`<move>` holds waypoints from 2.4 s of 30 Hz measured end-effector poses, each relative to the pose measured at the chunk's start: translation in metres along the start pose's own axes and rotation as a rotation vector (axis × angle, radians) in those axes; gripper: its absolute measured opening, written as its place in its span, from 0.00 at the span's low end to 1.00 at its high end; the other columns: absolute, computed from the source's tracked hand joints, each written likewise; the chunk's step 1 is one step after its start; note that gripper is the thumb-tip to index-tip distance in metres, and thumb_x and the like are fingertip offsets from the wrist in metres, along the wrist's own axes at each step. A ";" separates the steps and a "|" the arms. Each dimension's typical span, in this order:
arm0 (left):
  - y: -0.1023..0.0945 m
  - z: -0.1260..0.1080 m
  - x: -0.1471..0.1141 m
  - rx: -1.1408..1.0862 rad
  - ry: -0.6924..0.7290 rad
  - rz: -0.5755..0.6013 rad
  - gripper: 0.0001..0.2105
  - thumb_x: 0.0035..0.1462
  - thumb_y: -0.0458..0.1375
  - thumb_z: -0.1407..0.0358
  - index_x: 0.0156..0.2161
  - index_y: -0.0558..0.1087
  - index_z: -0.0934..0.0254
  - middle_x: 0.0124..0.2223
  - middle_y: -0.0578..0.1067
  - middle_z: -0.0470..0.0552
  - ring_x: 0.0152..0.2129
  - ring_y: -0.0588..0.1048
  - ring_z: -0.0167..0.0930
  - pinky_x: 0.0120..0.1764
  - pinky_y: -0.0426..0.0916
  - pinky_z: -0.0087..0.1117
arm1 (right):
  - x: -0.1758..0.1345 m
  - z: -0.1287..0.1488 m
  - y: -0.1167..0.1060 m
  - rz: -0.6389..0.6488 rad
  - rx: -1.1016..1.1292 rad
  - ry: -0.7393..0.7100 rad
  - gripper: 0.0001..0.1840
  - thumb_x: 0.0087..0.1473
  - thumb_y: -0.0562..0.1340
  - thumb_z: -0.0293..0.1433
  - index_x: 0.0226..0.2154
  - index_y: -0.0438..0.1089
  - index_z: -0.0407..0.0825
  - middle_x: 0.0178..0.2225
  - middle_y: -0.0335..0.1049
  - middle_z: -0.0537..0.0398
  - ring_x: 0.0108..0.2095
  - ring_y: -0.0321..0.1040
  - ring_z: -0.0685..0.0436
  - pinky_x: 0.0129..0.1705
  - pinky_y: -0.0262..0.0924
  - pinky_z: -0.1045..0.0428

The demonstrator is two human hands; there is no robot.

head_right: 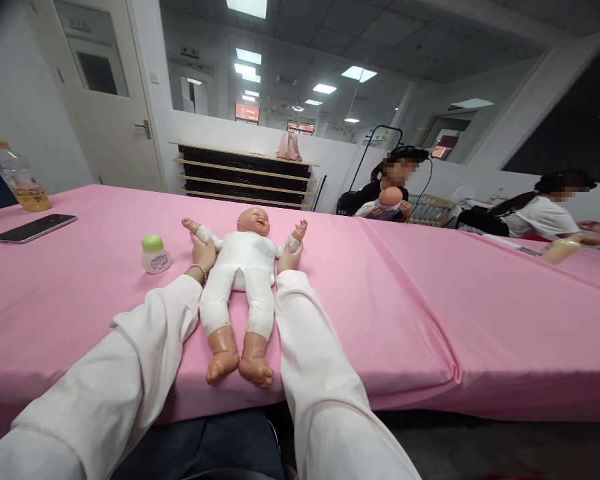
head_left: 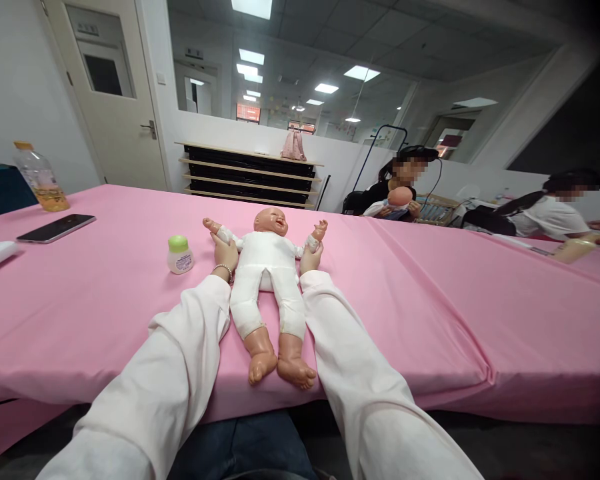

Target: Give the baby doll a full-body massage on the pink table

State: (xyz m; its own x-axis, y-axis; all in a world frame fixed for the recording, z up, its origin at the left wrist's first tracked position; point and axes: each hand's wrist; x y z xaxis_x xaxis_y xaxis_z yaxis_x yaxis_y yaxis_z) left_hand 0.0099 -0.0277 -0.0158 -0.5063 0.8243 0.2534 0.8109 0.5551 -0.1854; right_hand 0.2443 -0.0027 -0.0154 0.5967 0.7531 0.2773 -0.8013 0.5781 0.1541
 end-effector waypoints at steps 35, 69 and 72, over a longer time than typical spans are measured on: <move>-0.003 -0.012 -0.007 0.122 0.036 0.029 0.36 0.61 0.47 0.67 0.65 0.28 0.69 0.61 0.59 0.65 0.51 0.66 0.43 0.46 0.63 0.42 | -0.014 0.010 0.011 0.197 0.072 -0.218 0.26 0.48 0.54 0.30 0.53 0.61 0.47 0.47 0.68 0.49 0.44 0.67 0.46 0.46 0.64 0.49; -0.004 -0.023 -0.012 0.571 0.534 0.215 0.29 0.54 0.45 0.75 0.62 0.59 0.58 0.48 0.68 0.57 0.47 0.64 0.39 0.52 0.58 0.39 | -0.014 0.010 0.013 0.421 -0.131 -0.411 0.19 0.50 0.55 0.25 0.44 0.72 0.50 0.42 0.63 0.51 0.49 0.61 0.45 0.57 0.54 0.49; -0.004 -0.023 -0.012 0.538 0.500 0.205 0.29 0.54 0.46 0.74 0.62 0.58 0.58 0.47 0.68 0.57 0.46 0.65 0.39 0.52 0.59 0.39 | -0.017 0.013 0.012 0.392 -0.112 -0.380 0.19 0.51 0.53 0.26 0.43 0.72 0.49 0.43 0.64 0.51 0.49 0.62 0.46 0.56 0.56 0.50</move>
State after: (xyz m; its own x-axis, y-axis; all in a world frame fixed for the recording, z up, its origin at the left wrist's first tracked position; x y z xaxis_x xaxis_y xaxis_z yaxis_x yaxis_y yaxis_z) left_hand 0.0190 -0.0425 0.0036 -0.0644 0.8392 0.5400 0.5549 0.4799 -0.6796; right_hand 0.2239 -0.0121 -0.0059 0.1801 0.7644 0.6191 -0.9382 0.3226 -0.1254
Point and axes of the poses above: each hand's wrist, its own x-axis towards the middle knuckle, its own y-axis out of the palm, z = x × y
